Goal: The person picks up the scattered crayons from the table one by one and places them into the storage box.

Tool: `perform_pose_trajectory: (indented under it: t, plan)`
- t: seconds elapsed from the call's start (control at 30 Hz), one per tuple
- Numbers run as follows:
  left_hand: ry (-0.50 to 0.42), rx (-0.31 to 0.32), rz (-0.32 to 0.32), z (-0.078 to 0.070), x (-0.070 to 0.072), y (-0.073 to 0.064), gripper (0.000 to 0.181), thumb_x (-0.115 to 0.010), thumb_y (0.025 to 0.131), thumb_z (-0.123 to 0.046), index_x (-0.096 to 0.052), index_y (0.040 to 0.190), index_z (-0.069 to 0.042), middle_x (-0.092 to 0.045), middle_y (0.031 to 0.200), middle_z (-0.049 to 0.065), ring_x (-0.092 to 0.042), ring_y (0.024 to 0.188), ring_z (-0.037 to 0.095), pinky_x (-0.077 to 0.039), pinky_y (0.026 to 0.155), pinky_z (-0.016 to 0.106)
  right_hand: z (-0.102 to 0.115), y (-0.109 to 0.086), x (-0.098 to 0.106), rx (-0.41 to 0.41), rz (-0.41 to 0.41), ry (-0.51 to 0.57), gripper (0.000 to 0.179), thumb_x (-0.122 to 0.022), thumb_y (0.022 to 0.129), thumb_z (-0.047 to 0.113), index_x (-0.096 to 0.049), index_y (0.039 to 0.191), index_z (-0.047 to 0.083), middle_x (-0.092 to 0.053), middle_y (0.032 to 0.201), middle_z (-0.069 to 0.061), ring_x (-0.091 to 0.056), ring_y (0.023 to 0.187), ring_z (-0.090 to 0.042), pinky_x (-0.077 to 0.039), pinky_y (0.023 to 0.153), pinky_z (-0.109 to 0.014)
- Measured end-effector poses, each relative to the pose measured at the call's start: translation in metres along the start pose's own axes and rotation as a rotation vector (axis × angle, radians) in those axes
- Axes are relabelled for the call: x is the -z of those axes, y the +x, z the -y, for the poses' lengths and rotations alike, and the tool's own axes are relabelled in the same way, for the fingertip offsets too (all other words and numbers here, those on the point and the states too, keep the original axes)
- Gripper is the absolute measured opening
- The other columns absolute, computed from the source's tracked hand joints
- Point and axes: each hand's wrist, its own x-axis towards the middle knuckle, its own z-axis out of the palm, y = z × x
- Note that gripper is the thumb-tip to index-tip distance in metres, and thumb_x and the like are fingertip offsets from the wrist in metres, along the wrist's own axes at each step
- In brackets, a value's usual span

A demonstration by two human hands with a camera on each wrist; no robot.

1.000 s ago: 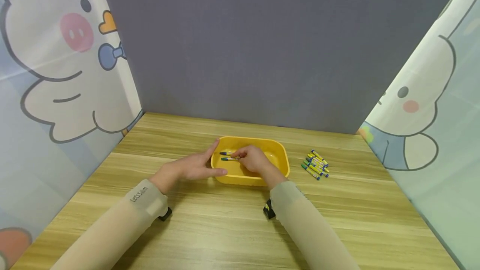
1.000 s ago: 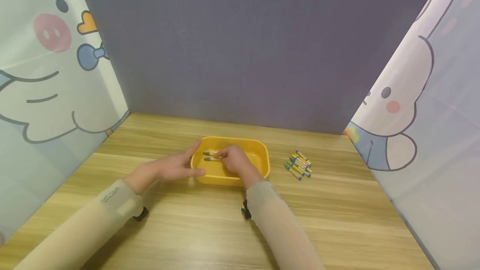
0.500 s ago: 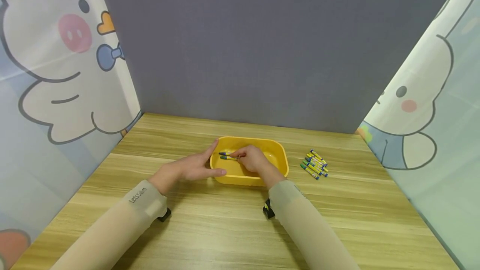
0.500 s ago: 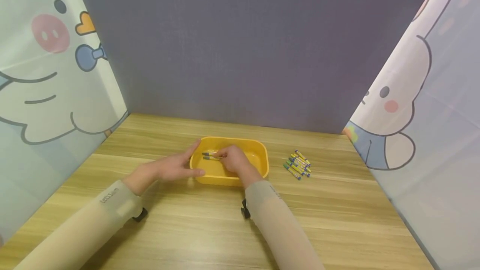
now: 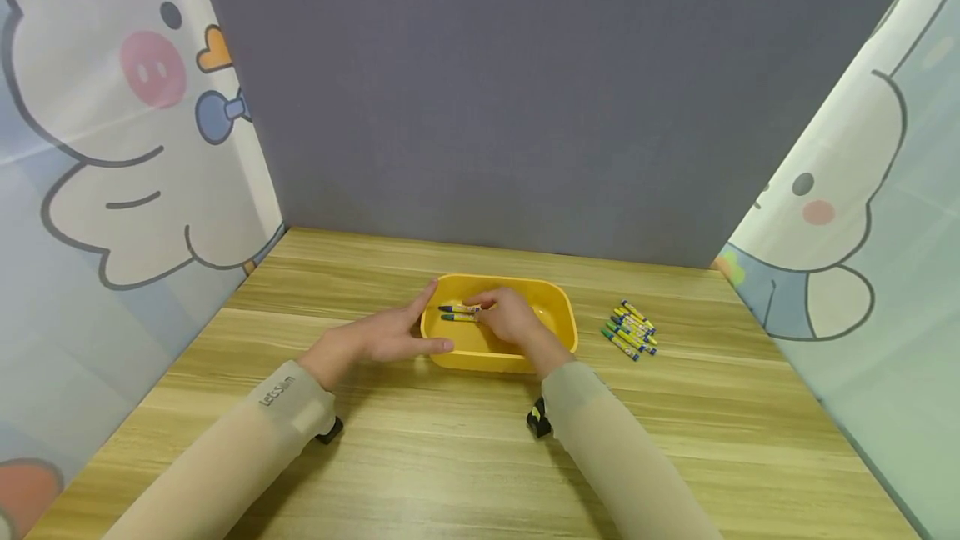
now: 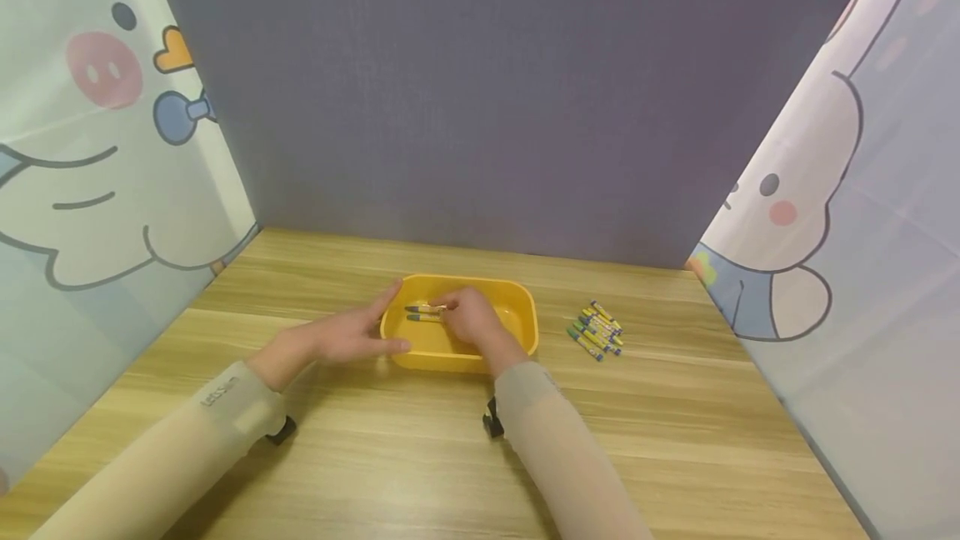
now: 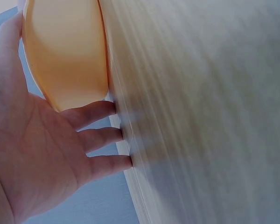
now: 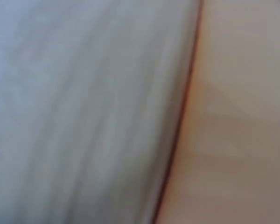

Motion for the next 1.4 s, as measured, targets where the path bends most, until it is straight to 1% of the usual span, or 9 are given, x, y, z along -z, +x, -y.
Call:
perform_pose_trajectory:
  t: [0.13, 0.27, 0.37, 0.53, 0.73, 0.9, 1.03, 1.17, 1.4]
  plan:
    - [-0.012, 0.004, 0.010, -0.001, 0.000, -0.001, 0.125, -0.060, 0.093, -0.088, 0.014, 0.176, -0.032, -0.033, 0.176, 0.027, -0.047, 0.155, 0.049, -0.038, 0.128, 0.065, 0.001, -0.007, 0.016, 0.063, -0.029, 0.060, 0.032, -0.066, 0.109, 0.008, -0.080, 0.136, 0.016, -0.071, 0.140, -0.014, -0.065, 0.125, -0.033, -0.057, 0.105, -0.052]
    - [-0.018, 0.011, 0.012, -0.001, -0.001, 0.000, 0.125, -0.059, 0.092, -0.089, 0.015, 0.176, -0.032, -0.033, 0.176, 0.027, -0.049, 0.154, 0.049, -0.039, 0.127, 0.065, -0.004, -0.021, 0.046, 0.117, -0.066, 0.105, 0.031, -0.065, 0.110, 0.010, -0.077, 0.139, 0.011, -0.069, 0.144, -0.016, -0.063, 0.126, -0.032, -0.057, 0.098, -0.043]
    - [-0.018, 0.005, 0.011, 0.001, 0.000, 0.000, 0.125, -0.059, 0.093, -0.088, 0.016, 0.176, -0.033, -0.031, 0.177, 0.027, -0.049, 0.153, 0.050, -0.039, 0.127, 0.065, -0.018, -0.031, 0.073, 0.121, -0.097, 0.125, 0.030, -0.067, 0.110, 0.013, -0.077, 0.139, 0.011, -0.071, 0.144, -0.017, -0.066, 0.109, -0.032, -0.055, 0.083, -0.034]
    - [-0.022, -0.006, 0.006, 0.001, 0.000, 0.000, 0.125, -0.060, 0.093, -0.087, 0.017, 0.176, -0.034, -0.029, 0.178, 0.026, -0.046, 0.156, 0.049, -0.035, 0.129, 0.064, -0.063, -0.052, 0.116, 0.038, -0.132, 0.131, 0.034, -0.066, 0.112, 0.024, -0.074, 0.144, 0.016, -0.071, 0.144, -0.018, -0.060, 0.087, -0.028, -0.049, 0.068, -0.029]
    - [-0.021, -0.015, 0.001, 0.002, 0.000, 0.002, 0.125, -0.061, 0.094, -0.086, 0.016, 0.176, -0.033, -0.031, 0.177, 0.027, -0.046, 0.156, 0.046, -0.035, 0.130, 0.063, -0.136, -0.073, 0.151, 0.004, -0.169, 0.075, 0.037, -0.062, 0.114, 0.020, -0.070, 0.146, 0.003, -0.066, 0.151, -0.025, -0.068, 0.110, -0.031, -0.060, 0.084, -0.038]
    - [-0.018, -0.009, 0.007, 0.003, -0.001, 0.003, 0.125, -0.060, 0.094, -0.086, 0.017, 0.176, -0.032, -0.032, 0.177, 0.027, -0.047, 0.156, 0.046, -0.036, 0.129, 0.063, -0.179, -0.087, 0.166, -0.082, -0.167, 0.004, 0.037, -0.064, 0.112, 0.018, -0.070, 0.143, -0.002, -0.071, 0.139, -0.029, -0.069, 0.112, -0.024, -0.056, 0.085, -0.031]
    - [-0.017, -0.008, 0.005, 0.004, -0.001, 0.002, 0.125, -0.060, 0.094, -0.086, 0.017, 0.176, -0.033, -0.032, 0.177, 0.026, -0.046, 0.156, 0.046, -0.036, 0.130, 0.062, -0.198, -0.090, 0.171, -0.151, -0.150, 0.006, 0.039, -0.062, 0.112, 0.016, -0.067, 0.144, -0.006, -0.077, 0.118, -0.025, -0.065, 0.093, -0.013, -0.053, 0.076, -0.026]
    - [-0.023, -0.010, 0.001, 0.004, -0.001, 0.002, 0.125, -0.061, 0.094, -0.087, 0.017, 0.176, -0.034, -0.030, 0.178, 0.025, -0.045, 0.157, 0.046, -0.035, 0.130, 0.063, -0.205, -0.086, 0.174, -0.169, -0.137, 0.009, 0.039, -0.060, 0.112, 0.014, -0.065, 0.145, -0.008, -0.072, 0.094, -0.015, -0.058, 0.079, -0.016, -0.048, 0.067, -0.029]
    - [-0.037, -0.009, 0.010, 0.004, -0.002, 0.002, 0.124, -0.060, 0.094, -0.087, 0.019, 0.175, -0.036, -0.023, 0.181, 0.023, -0.042, 0.158, 0.048, -0.033, 0.131, 0.064, -0.213, -0.083, 0.173, -0.151, -0.125, -0.108, 0.036, -0.063, 0.112, 0.019, -0.072, 0.138, -0.003, -0.073, 0.135, -0.031, -0.071, 0.119, -0.046, -0.060, 0.093, -0.047]
